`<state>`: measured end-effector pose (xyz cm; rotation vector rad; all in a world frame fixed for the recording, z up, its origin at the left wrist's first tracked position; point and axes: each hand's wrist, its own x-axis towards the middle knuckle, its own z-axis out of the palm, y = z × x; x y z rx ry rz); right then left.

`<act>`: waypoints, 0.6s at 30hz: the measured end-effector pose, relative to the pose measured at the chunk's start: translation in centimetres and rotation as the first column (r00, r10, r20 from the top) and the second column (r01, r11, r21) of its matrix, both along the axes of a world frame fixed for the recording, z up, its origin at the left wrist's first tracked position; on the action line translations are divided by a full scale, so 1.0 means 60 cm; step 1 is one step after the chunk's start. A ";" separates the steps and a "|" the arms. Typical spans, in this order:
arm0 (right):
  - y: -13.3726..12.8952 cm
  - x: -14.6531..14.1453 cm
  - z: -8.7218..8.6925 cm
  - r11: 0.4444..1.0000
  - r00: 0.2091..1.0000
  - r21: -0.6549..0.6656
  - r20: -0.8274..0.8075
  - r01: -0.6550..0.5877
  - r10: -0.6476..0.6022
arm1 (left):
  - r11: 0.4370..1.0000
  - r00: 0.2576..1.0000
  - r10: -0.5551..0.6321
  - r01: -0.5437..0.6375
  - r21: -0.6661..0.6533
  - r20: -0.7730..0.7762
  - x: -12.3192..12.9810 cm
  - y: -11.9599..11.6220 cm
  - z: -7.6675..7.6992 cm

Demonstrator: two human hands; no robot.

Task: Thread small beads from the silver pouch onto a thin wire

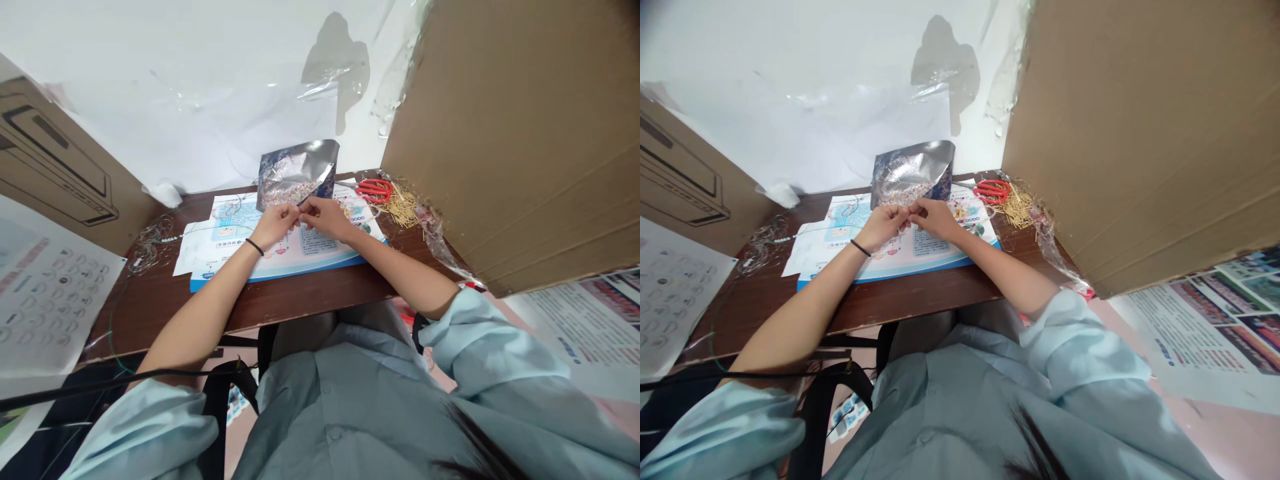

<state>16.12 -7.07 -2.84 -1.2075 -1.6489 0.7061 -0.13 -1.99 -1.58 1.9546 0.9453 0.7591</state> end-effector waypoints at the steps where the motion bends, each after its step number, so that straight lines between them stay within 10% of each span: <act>1: 0.000 -0.001 -0.001 1.000 0.999 0.021 0.042 0.022 -0.023 | 1.000 0.998 0.009 -0.007 0.030 -0.069 0.000 -0.001 0.003; 5: -0.003 -0.006 -0.004 0.976 0.967 0.156 0.180 0.152 -0.180 | 0.965 0.968 0.171 -0.126 0.230 -0.184 -0.009 0.007 0.011; 9: -0.004 -0.009 -0.011 0.956 0.943 0.168 0.189 0.242 -0.273 | 0.810 0.895 0.415 -0.284 0.513 -0.160 -0.036 0.030 0.020; 18: -0.001 -0.021 -0.028 0.973 0.937 0.112 0.265 0.203 -0.226 | 0.812 0.752 0.273 0.154 0.563 -0.599 -0.051 0.031 0.017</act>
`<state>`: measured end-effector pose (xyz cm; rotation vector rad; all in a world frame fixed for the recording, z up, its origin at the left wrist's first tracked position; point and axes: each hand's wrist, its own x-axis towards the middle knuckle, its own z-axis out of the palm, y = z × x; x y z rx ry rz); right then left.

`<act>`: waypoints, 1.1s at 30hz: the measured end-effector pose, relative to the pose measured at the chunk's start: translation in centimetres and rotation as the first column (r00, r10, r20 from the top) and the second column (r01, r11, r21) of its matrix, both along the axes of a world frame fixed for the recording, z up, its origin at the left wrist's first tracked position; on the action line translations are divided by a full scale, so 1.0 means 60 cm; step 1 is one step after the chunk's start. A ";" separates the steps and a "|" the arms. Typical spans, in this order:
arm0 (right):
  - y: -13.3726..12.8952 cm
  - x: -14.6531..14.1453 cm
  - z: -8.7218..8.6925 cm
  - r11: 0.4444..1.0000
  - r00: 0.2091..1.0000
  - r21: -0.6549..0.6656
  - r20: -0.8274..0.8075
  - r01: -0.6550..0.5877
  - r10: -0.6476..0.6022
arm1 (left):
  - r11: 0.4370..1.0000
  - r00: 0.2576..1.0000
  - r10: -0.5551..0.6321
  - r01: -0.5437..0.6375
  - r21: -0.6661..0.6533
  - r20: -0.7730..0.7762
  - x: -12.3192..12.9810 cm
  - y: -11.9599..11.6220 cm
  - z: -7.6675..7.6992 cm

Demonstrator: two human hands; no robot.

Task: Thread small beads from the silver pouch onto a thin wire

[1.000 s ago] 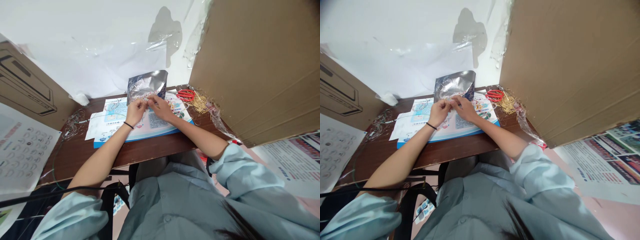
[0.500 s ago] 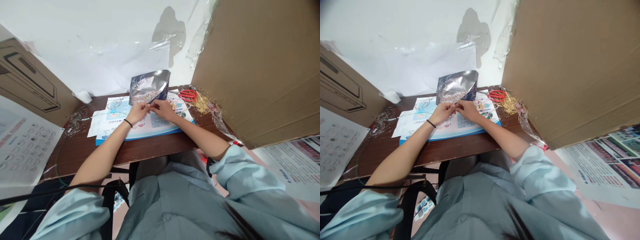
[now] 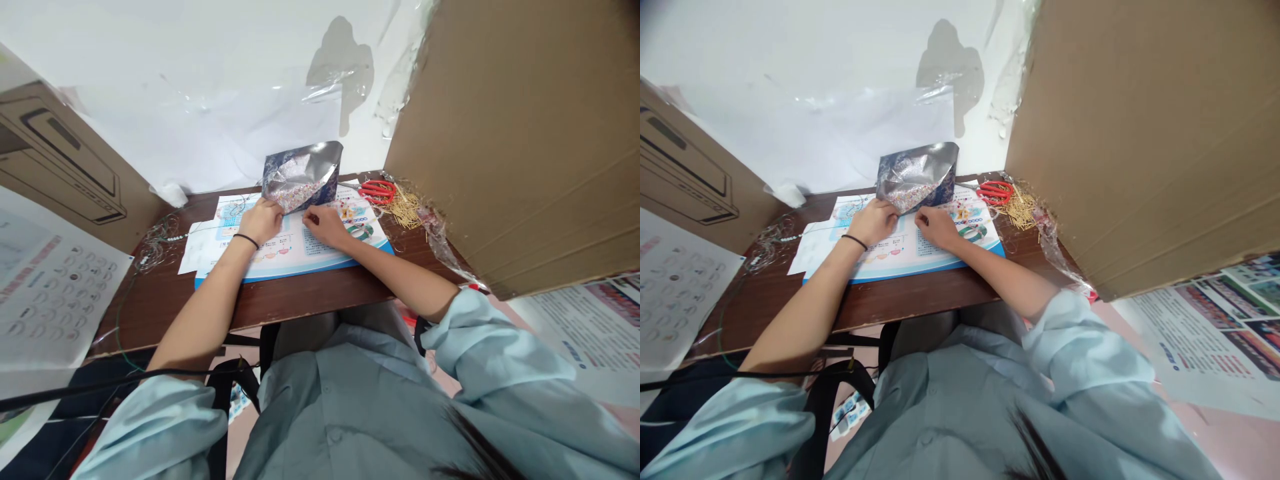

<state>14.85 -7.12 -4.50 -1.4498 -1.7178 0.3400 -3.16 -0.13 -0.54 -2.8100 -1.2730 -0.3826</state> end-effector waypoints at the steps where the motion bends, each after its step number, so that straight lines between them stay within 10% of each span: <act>1: 0.000 0.000 0.000 1.000 1.000 -0.001 -0.002 -0.001 0.001 | 1.000 1.000 0.002 -0.002 -0.008 -0.003 0.001 -0.001 -0.001; 12: -0.003 -0.002 0.005 0.999 1.000 -0.036 -0.018 -0.008 0.008 | 0.998 0.998 -0.061 0.061 -0.002 -0.003 0.001 0.015 -0.013; 19: -0.004 -0.001 0.006 1.000 0.999 -0.001 -0.049 0.000 0.000 | 0.983 0.827 0.121 -0.020 -0.185 0.549 0.006 0.025 -0.021; 24: -0.003 0.002 0.013 0.994 0.996 0.102 -0.075 0.046 -0.039 | 0.718 0.457 0.453 0.321 -0.617 0.765 0.032 0.000 -0.025; 28: -0.004 0.005 0.019 0.985 0.995 0.151 -0.065 0.084 -0.075 | 0.532 0.422 0.549 0.489 -0.691 0.721 0.047 -0.018 -0.037; 33: -0.002 0.008 0.019 0.986 0.997 0.151 -0.056 0.067 -0.059 | 0.526 0.409 0.553 0.504 -0.685 0.725 0.048 -0.020 -0.044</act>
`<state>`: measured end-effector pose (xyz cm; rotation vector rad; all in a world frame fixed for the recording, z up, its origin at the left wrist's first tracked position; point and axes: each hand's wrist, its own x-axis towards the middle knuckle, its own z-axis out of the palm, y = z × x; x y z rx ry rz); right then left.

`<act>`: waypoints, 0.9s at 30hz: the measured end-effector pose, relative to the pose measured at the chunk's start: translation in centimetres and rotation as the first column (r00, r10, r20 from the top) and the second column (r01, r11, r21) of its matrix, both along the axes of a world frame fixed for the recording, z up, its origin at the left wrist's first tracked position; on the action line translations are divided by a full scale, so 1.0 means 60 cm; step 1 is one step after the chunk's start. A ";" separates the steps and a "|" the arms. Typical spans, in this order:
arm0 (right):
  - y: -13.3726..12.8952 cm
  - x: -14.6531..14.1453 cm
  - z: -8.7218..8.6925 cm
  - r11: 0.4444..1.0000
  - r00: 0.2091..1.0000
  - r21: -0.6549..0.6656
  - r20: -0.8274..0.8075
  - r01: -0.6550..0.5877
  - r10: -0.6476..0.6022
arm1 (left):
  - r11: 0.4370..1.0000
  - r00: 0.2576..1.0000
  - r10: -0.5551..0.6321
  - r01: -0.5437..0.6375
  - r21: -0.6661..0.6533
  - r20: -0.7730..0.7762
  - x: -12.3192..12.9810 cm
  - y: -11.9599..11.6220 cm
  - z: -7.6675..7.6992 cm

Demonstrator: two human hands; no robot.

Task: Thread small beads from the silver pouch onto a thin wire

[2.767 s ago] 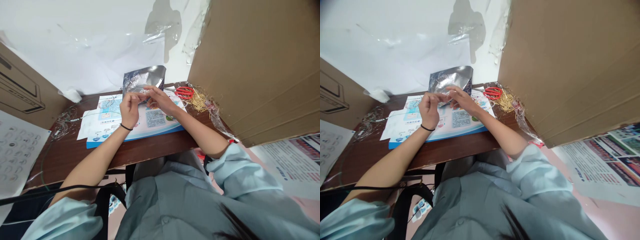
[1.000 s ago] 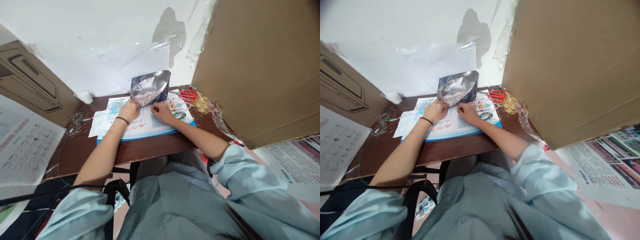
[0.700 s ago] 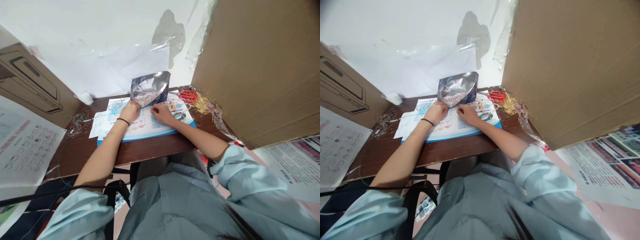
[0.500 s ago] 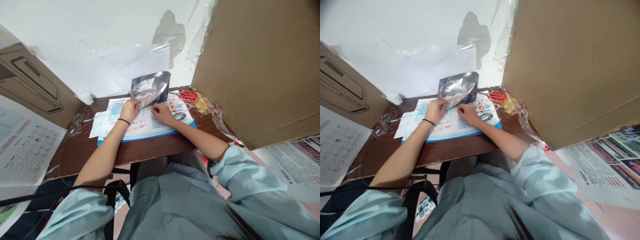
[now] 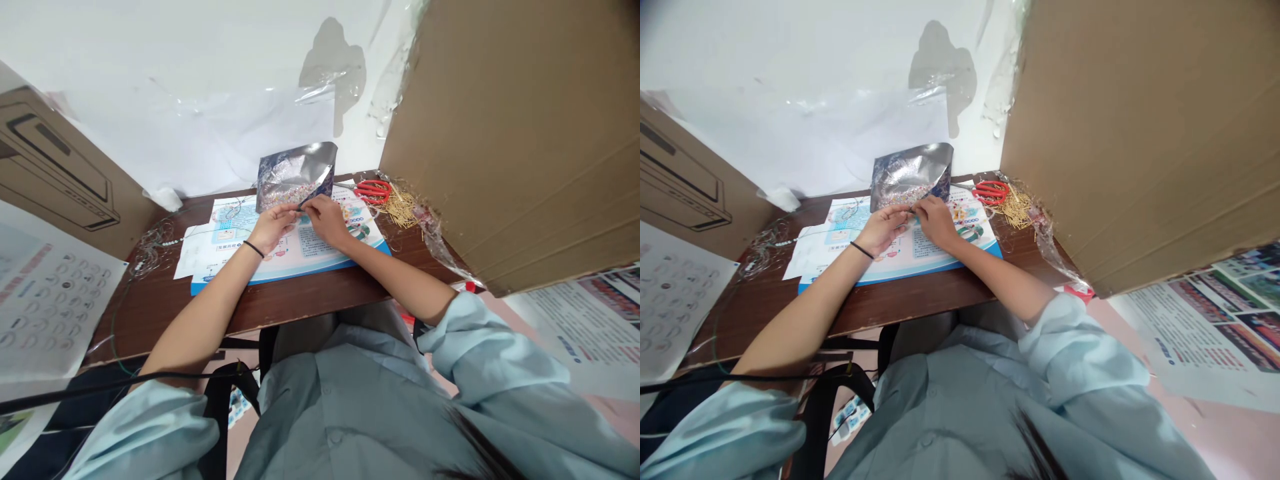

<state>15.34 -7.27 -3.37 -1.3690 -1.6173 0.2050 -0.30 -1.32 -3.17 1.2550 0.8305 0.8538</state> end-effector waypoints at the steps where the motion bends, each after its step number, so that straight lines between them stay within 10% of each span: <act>1: 0.000 0.000 0.000 1.000 1.000 0.002 -0.001 -0.004 0.004 | 1.000 1.000 0.002 -0.002 -0.003 0.002 0.000 0.000 0.000; 27: 0.000 0.000 -0.001 0.999 0.998 0.014 0.048 0.036 -0.036 | 0.995 0.997 0.016 -0.009 -0.098 0.072 0.007 -0.010 0.003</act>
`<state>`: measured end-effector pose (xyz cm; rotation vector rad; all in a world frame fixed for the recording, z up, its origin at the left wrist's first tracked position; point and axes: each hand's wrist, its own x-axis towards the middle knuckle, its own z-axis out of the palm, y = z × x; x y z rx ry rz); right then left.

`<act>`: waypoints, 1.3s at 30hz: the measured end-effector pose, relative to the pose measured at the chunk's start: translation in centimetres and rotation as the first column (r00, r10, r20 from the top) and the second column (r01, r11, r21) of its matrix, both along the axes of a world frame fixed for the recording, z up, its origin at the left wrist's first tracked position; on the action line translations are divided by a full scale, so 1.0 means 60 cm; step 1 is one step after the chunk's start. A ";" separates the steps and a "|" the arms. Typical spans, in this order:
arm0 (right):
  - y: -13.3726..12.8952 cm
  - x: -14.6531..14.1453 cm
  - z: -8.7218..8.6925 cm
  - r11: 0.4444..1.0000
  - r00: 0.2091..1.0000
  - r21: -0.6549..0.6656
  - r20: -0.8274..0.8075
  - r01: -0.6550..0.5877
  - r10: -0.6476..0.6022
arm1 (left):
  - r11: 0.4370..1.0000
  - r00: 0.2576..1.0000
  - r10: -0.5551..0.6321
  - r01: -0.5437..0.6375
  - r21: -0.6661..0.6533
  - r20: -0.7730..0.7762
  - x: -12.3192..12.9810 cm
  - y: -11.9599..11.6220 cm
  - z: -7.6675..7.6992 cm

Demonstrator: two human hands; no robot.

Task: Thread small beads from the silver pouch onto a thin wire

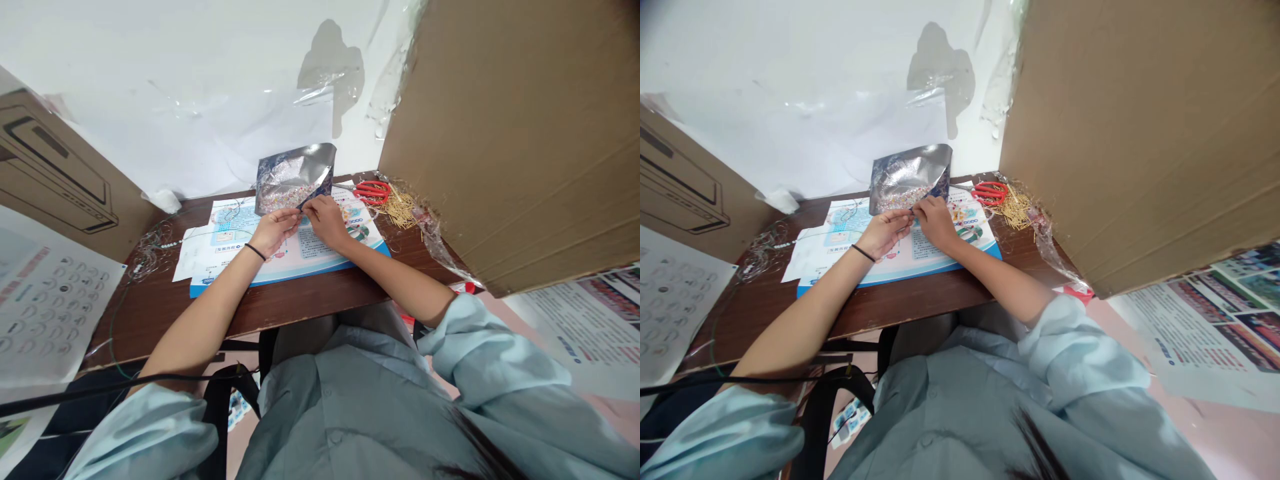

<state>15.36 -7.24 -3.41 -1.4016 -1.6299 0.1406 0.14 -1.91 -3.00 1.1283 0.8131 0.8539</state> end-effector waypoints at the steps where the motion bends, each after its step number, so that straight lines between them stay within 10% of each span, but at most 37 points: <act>1: 0.001 0.000 -0.001 1.000 1.000 0.005 -0.001 -0.003 0.003 | 1.000 1.000 0.002 -0.002 -0.002 0.002 0.000 0.000 0.001; 39: 0.000 -0.005 -0.007 0.999 0.999 0.047 0.042 -0.014 0.012 | 0.999 0.999 -0.002 0.003 -0.033 0.047 0.005 -0.003 -0.005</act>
